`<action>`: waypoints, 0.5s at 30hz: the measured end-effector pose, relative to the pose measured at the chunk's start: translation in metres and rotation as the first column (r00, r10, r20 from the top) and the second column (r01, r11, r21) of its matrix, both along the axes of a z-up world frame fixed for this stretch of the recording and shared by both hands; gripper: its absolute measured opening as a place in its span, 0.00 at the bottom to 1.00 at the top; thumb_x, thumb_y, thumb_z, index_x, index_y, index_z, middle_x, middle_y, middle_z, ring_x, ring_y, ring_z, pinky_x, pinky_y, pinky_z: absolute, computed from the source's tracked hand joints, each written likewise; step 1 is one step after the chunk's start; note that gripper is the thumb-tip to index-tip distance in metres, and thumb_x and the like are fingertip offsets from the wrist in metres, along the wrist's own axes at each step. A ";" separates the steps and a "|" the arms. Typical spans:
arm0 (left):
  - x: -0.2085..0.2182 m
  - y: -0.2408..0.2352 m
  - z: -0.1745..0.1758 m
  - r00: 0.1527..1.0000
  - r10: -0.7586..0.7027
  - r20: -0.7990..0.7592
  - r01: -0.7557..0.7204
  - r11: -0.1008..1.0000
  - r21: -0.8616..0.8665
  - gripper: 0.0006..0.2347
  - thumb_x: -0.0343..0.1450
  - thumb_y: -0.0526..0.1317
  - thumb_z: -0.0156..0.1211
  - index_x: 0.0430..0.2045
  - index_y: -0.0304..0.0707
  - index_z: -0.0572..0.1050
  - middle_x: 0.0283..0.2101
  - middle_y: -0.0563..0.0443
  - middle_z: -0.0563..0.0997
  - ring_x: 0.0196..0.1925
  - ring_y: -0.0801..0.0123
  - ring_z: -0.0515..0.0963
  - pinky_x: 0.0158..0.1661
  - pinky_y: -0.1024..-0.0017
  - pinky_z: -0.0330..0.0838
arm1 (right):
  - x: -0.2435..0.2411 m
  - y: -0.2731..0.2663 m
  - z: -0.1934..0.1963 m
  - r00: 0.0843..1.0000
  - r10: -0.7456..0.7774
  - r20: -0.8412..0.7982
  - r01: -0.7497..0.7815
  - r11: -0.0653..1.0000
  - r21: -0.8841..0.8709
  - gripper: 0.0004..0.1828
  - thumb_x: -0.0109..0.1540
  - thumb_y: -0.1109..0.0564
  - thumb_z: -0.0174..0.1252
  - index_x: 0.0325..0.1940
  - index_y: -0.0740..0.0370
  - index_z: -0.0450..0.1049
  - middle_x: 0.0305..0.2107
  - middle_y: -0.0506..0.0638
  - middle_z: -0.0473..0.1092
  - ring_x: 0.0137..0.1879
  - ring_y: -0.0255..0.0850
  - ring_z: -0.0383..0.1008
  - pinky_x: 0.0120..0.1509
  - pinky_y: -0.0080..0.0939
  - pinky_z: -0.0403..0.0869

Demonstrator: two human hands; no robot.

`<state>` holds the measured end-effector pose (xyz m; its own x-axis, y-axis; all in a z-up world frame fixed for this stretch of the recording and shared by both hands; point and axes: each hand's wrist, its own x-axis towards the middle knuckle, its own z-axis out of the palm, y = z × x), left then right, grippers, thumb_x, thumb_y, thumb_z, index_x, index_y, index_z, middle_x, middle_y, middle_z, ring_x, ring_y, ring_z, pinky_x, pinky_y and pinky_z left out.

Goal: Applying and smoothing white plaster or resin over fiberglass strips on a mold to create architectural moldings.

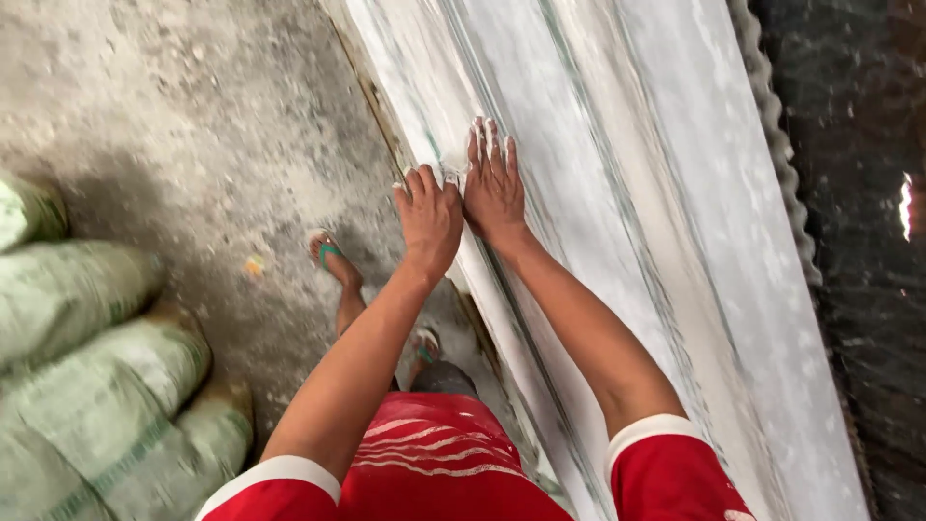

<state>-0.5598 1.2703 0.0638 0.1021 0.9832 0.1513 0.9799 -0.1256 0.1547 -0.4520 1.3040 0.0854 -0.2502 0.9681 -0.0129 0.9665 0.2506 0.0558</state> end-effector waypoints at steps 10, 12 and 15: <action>-0.102 0.232 -0.003 0.999 -0.043 0.005 0.043 0.998 -0.048 0.10 0.73 0.40 0.50 0.26 0.45 0.80 0.51 0.37 0.73 0.61 0.42 0.70 0.53 0.47 0.60 | -0.103 0.227 0.004 0.997 -0.059 0.043 0.063 0.994 -0.093 0.41 0.68 0.52 0.47 0.80 0.72 0.41 0.75 0.66 0.51 0.83 0.55 0.41 0.85 0.59 0.33; -0.117 0.275 -0.014 0.999 -0.031 0.014 0.032 0.999 -0.015 0.09 0.72 0.40 0.50 0.25 0.45 0.79 0.50 0.35 0.73 0.61 0.41 0.69 0.53 0.46 0.60 | -0.120 0.269 0.004 0.995 -0.074 0.065 0.080 0.993 -0.089 0.41 0.69 0.51 0.47 0.80 0.71 0.40 0.76 0.66 0.50 0.84 0.54 0.39 0.86 0.58 0.31; -0.139 0.333 -0.018 0.999 -0.022 -0.026 0.021 0.999 -0.048 0.10 0.73 0.41 0.49 0.25 0.48 0.78 0.50 0.40 0.72 0.62 0.44 0.68 0.54 0.46 0.59 | -0.146 0.326 0.008 0.996 -0.081 0.031 0.085 0.985 -0.149 0.44 0.69 0.48 0.48 0.80 0.71 0.37 0.77 0.65 0.47 0.84 0.54 0.36 0.86 0.58 0.31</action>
